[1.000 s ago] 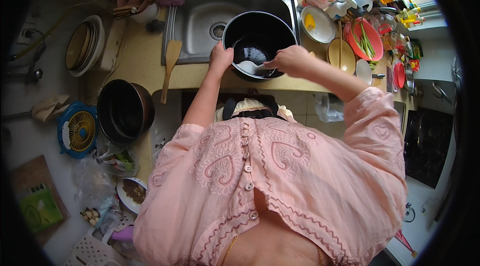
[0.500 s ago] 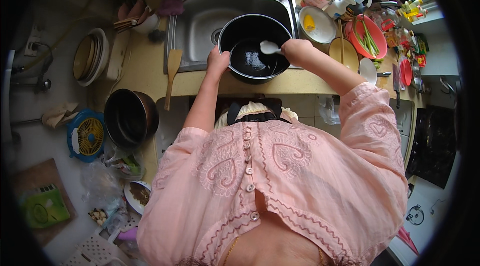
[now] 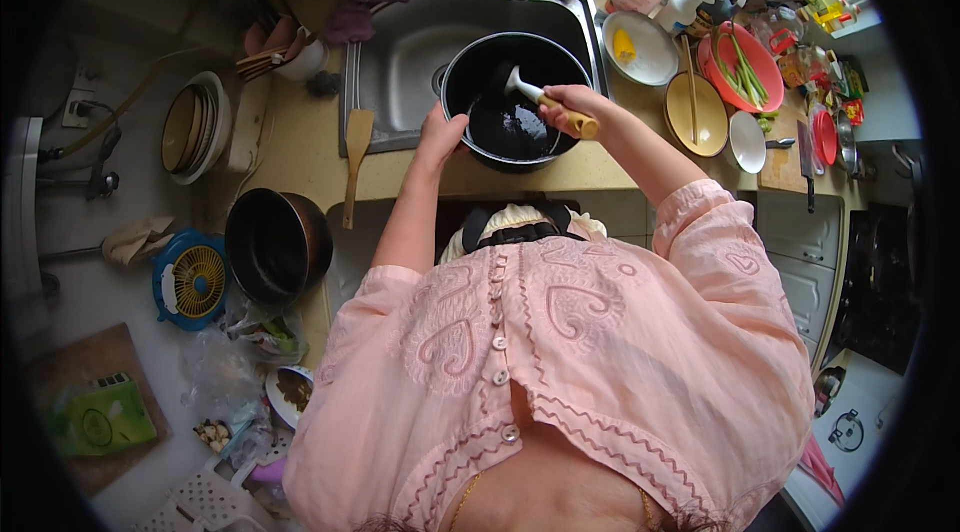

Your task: The person washes a small white bowl under running water in a kitchen sink, rinsing it thoroughly before placing it on a drying rack. They then pick up a black pot and a white ladle, scrubbing the pot's interior with the ladle and rinsing both items under the tap.

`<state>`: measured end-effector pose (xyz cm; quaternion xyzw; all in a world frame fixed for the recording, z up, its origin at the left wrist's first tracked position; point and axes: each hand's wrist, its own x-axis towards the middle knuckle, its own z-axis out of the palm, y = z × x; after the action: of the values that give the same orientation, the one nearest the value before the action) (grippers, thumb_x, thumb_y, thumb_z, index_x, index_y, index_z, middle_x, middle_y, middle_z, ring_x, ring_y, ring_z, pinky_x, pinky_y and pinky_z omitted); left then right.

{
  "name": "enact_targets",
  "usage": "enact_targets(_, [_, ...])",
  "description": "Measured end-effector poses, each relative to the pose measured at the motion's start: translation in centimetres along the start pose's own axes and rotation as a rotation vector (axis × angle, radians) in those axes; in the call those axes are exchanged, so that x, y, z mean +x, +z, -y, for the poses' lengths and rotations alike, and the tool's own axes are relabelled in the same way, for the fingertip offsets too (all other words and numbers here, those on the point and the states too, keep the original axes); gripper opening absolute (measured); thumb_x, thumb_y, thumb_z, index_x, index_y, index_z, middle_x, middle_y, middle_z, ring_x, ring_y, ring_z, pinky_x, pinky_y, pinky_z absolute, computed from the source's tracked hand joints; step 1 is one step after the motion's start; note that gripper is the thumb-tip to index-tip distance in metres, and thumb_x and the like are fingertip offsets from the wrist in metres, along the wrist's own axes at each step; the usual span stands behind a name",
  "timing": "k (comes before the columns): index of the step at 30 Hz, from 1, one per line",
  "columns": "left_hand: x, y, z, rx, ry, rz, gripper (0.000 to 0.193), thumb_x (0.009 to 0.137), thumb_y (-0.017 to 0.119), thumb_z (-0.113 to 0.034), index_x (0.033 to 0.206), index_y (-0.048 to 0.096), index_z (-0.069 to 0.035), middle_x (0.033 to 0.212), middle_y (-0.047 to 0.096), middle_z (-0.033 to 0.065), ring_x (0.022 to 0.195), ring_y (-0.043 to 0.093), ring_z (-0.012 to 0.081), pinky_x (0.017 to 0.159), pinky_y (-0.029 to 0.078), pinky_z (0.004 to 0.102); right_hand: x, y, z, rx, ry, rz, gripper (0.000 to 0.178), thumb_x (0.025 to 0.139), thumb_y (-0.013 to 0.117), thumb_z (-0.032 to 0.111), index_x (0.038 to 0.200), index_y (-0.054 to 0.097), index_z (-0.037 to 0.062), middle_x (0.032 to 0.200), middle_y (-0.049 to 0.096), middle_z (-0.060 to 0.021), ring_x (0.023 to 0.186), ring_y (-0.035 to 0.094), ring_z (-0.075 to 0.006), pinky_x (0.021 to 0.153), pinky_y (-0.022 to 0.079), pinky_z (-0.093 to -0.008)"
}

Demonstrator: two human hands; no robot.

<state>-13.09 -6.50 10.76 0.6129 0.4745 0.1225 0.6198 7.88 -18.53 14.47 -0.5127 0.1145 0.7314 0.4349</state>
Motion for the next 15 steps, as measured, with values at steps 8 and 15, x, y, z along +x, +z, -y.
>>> enact_targets(8, [1.2,-0.9,2.7,0.045,0.088,-0.014,0.042,0.065,0.057,-0.01,0.107,0.055,-0.001,0.087,0.064,0.0132,0.072,0.063,0.0214,0.058,0.052,0.0322,-2.4,3.7,-2.4,-0.975,-0.165,0.105,0.043,0.093,0.048,0.023,0.132,0.04,0.009,0.069,0.053,-0.0046,0.049,0.048,-0.0084,0.04,0.042,-0.0215])
enact_targets(15, [0.3,-0.9,2.2,0.039,0.121,0.084,0.045,0.066,0.059,-0.011,0.11,0.052,0.0,0.09,0.063,0.0102,0.073,0.062,0.0178,0.058,0.052,0.0302,1.6,0.7,-1.0,-0.047,-0.031,0.205,0.029,0.09,0.05,0.02,0.113,0.05,0.0023,0.067,0.054,-0.0062,0.048,0.048,-0.0076,0.04,0.042,-0.0208])
